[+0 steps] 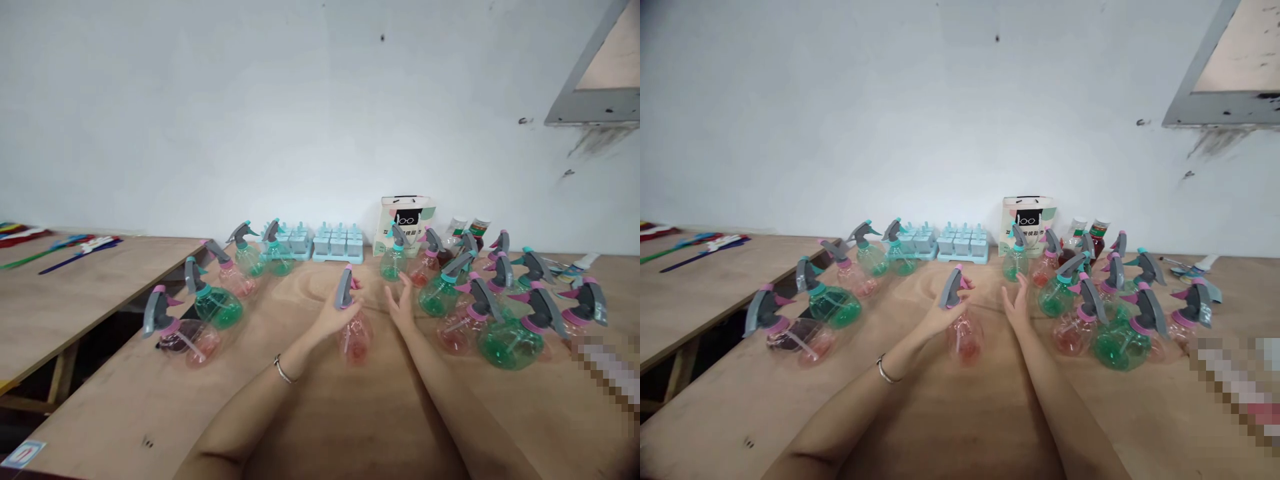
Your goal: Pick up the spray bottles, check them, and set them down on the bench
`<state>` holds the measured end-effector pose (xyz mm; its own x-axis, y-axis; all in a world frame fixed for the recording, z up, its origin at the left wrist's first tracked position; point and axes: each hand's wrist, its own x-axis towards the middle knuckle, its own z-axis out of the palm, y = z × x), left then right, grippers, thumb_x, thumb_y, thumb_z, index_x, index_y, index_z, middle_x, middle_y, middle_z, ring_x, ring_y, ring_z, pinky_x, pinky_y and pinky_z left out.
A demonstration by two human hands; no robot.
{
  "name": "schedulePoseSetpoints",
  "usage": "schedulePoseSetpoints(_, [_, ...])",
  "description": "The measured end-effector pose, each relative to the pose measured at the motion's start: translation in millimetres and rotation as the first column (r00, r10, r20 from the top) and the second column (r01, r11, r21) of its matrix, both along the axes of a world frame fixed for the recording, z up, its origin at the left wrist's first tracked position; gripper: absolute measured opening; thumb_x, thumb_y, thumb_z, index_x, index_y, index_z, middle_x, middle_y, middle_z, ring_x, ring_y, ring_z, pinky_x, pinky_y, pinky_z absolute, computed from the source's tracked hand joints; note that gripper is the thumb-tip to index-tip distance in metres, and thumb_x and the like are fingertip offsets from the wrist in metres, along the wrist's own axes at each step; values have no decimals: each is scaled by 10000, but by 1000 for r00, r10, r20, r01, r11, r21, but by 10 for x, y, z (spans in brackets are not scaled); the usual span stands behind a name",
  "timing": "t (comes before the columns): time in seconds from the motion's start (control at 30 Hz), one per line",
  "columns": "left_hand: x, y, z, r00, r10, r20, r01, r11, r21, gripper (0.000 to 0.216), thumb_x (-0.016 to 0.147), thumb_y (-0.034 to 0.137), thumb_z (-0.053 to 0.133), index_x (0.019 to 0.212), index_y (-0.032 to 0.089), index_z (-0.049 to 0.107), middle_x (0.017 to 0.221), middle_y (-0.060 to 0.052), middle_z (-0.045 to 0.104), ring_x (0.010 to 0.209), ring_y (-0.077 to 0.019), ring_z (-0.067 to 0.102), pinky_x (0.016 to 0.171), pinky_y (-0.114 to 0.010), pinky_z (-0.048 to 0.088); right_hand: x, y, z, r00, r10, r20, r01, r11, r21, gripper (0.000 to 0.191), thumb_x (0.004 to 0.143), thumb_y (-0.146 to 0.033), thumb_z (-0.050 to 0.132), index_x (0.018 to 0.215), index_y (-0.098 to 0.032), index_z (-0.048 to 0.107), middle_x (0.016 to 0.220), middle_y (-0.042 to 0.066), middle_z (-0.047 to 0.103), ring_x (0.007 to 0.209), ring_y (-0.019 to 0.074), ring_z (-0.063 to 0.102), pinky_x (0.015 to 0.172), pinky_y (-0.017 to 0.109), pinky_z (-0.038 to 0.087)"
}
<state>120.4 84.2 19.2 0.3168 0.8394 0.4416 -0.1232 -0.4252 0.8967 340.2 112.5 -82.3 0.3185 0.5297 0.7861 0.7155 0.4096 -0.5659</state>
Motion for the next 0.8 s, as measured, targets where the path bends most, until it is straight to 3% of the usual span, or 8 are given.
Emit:
schedulePoseSetpoints(0.1, [-38, -58, 115, 990, -139, 19, 139, 990, 13, 455, 761, 301, 748, 1182, 219, 595, 1128, -68, 602, 1070, -193, 612, 899, -317, 523, 93, 314, -6, 994, -111, 14, 111, 994, 6, 708, 884, -535, 576, 1402, -107, 354, 1430, 256, 412, 1397, 344, 380, 1140, 571, 342])
schedulePoseSetpoints(0.23, [-40, -174, 216, 966, -255, 34, 252, 965, 66, 428, 829, 321, 706, 1226, 228, 575, 1184, -90, 576, 1148, -226, 598, 958, -375, 528, 221, 657, -56, 985, -169, 16, 170, 984, -61, 835, 835, -588, 599, 1416, -65, 304, 1399, 284, 409, 1383, 384, 367, 1127, 591, 331])
schedulePoseSetpoints(0.5, [-181, -240, 397, 878, -474, 63, 467, 879, 99, 373, 863, 369, 684, 1201, 233, 602, 1227, -102, 602, 1205, -251, 602, 1077, -465, 487, 282, 878, -39, 981, -187, -57, 177, 973, -146, 911, 796, -576, 660, 1428, -49, 270, 1422, 317, 409, 1356, 383, 415, 1095, 536, 374])
schedulePoseSetpoints(0.6, [-248, -212, 479, 890, -447, 87, 441, 894, 75, 426, 829, 417, 721, 1187, 216, 609, 1237, -107, 621, 1201, -265, 615, 1072, -474, 498, 261, 851, -32, 978, -195, -73, 184, 973, -140, 941, 758, -615, 686, 1411, -61, 295, 1383, 304, 449, 1323, 385, 445, 1079, 536, 386])
schedulePoseSetpoints(0.8, [-360, -88, 636, 967, -214, 136, 222, 974, -45, 320, 751, 383, 777, 985, 193, 669, 1126, -98, 691, 1126, -268, 659, 1038, -446, 521, 243, 494, -84, 997, -72, -9, 68, 977, -204, 1044, 635, -736, 716, 1386, -101, 365, 1312, 244, 498, 1274, 402, 473, 1063, 595, 394])
